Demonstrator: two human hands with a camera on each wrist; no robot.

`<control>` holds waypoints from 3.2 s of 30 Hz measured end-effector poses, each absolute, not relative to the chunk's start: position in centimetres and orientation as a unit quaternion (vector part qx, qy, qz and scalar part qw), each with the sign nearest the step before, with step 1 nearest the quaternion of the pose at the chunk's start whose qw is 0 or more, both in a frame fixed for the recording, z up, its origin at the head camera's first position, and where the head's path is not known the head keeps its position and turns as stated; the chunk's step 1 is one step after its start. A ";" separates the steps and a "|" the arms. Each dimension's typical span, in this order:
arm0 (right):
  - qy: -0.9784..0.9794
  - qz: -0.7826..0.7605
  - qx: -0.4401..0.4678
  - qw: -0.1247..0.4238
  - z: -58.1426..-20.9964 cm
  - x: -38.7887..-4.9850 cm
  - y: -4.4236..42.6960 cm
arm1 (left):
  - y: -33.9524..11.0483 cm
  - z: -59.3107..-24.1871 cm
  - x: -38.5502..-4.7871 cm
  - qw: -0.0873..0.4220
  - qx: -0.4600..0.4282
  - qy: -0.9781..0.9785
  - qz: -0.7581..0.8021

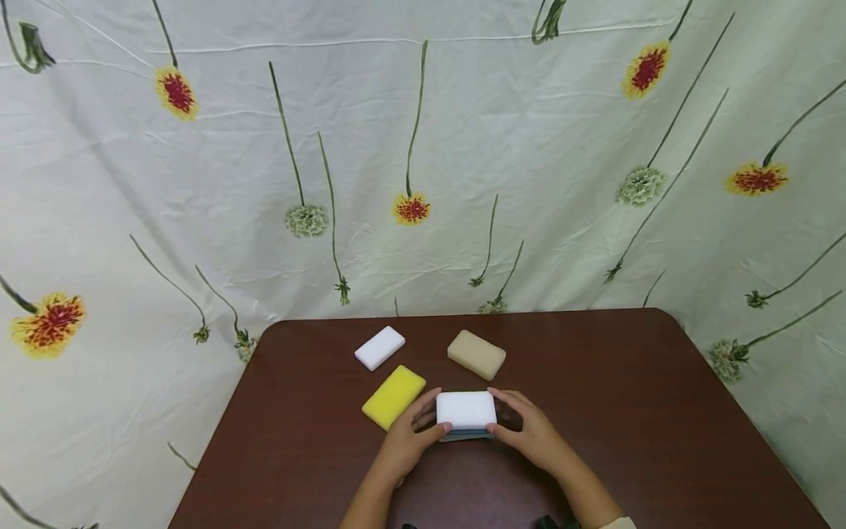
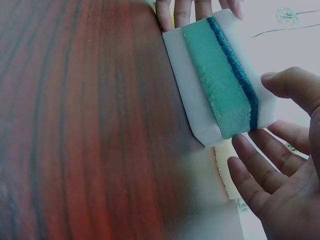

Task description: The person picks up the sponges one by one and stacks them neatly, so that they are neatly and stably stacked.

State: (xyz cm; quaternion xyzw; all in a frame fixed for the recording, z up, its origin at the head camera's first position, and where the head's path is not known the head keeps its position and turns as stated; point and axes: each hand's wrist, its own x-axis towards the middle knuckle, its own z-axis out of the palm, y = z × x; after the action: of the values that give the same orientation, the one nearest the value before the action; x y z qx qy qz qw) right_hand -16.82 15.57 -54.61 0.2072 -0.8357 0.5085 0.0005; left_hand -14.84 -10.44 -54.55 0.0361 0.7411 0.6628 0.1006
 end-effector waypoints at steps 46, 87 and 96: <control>-0.815 0.554 0.144 0.087 -53.5 -19.4 15.3 | -10.5 -54.4 -14.9 0.104 0.019 0.750 0.653; -0.868 0.497 0.025 -0.010 -55.9 -24.0 15.3 | -10.6 -54.5 -14.8 0.115 0.028 0.745 0.656; -0.875 0.484 0.016 -0.015 -56.2 -24.9 15.0 | -10.5 -54.6 -14.8 0.114 0.029 0.746 0.656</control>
State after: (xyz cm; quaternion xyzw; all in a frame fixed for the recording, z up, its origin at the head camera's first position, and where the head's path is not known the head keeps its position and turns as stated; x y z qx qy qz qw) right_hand -24.89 15.00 -56.22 0.0165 -0.8749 0.4837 -0.0151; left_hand -14.83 -10.55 -54.59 0.0286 0.7460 0.6555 0.1139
